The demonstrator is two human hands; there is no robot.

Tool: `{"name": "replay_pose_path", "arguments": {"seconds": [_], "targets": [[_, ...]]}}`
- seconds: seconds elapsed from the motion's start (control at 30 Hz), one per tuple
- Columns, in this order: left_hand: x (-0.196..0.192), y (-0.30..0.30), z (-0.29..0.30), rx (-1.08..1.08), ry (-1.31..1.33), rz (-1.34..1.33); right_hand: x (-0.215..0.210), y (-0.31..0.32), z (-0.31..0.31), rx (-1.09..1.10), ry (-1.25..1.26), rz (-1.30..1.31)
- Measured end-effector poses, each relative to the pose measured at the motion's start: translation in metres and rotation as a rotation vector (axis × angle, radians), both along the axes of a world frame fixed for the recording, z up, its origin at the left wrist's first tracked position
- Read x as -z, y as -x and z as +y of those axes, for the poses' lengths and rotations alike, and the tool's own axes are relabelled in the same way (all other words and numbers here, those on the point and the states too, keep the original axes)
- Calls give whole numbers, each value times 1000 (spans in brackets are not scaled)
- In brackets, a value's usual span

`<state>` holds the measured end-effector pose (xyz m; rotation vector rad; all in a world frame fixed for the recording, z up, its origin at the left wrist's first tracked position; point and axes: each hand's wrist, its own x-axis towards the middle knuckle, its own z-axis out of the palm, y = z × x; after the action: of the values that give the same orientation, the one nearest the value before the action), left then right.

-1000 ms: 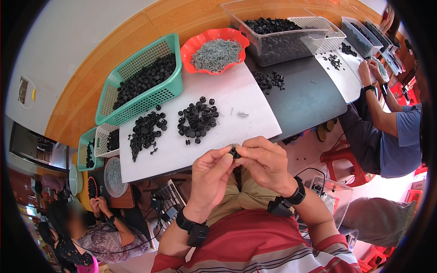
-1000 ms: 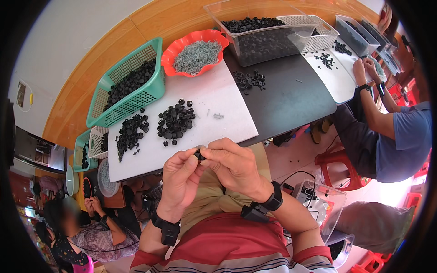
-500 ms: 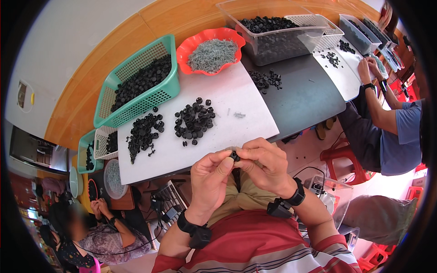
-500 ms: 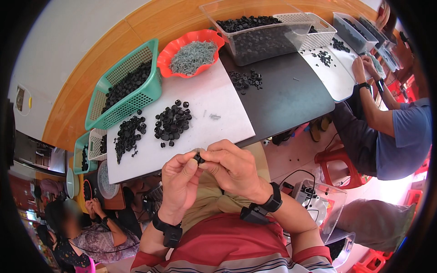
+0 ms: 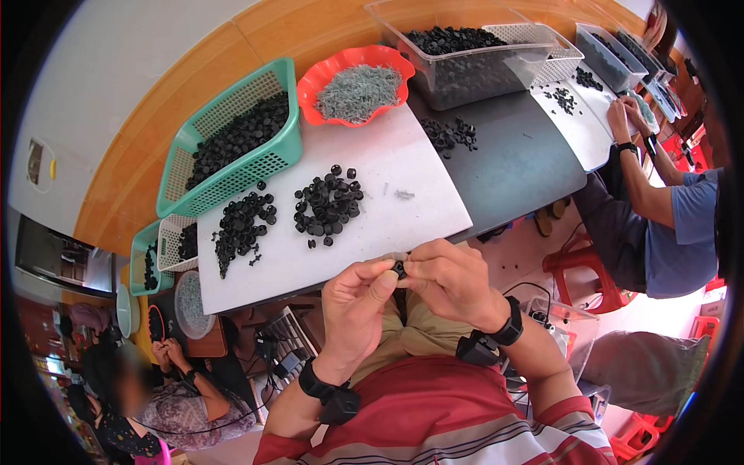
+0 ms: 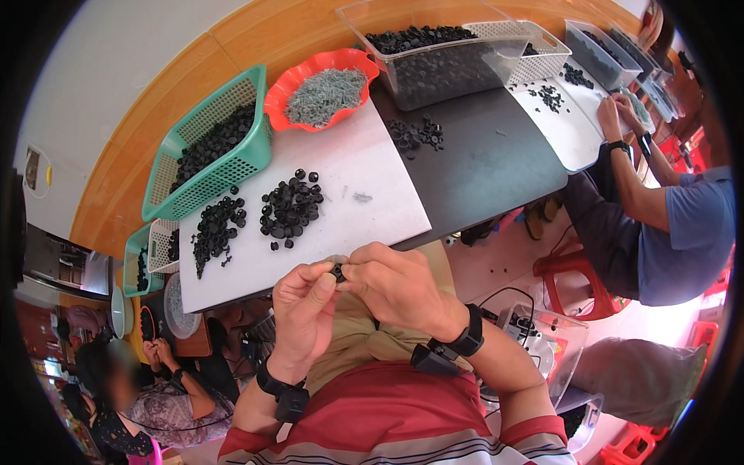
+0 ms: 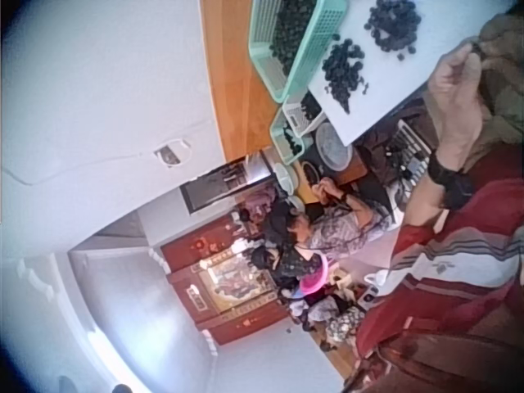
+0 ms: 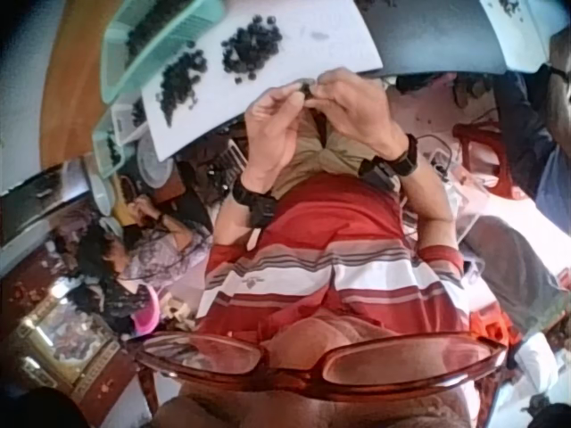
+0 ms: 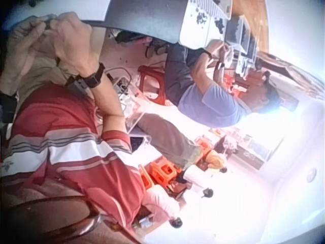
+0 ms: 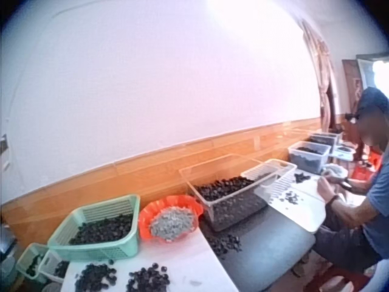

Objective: Manually assembling small black plastic components by inserting pins or joining parts together at a workbench.

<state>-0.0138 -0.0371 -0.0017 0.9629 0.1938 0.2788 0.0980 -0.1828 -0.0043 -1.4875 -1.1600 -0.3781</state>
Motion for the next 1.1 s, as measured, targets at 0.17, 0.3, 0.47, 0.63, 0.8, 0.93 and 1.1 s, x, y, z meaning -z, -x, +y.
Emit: {"name": "replay_pose_path", "arguments": {"seconds": [0.17, 0.3, 0.47, 0.63, 0.8, 0.93, 1.1], "targets": [[-3, 0, -6, -25, 28, -17, -1, 3, 1, 48, -30, -95], [-5, 0, -6, -21, 56, -3, 1, 8, 3, 63, -75, -52], [-6, 0, -7, -30, 61, -8, 5, 9, 6, 83, -89, -29], [-7, 1, -7, -24, 66, -30, 4, 10, 6, 46, -94, -16], [-4, 3, -9, -21, 49, -34, 9, 7, 2, 35, -75, -34], [-2, 4, -13, -57, -33, 9, 6, 6, 0, 9, -52, -48], [-2, 3, -11, -52, -27, 1, 4, 4, 0, 10, -36, -31]]}}
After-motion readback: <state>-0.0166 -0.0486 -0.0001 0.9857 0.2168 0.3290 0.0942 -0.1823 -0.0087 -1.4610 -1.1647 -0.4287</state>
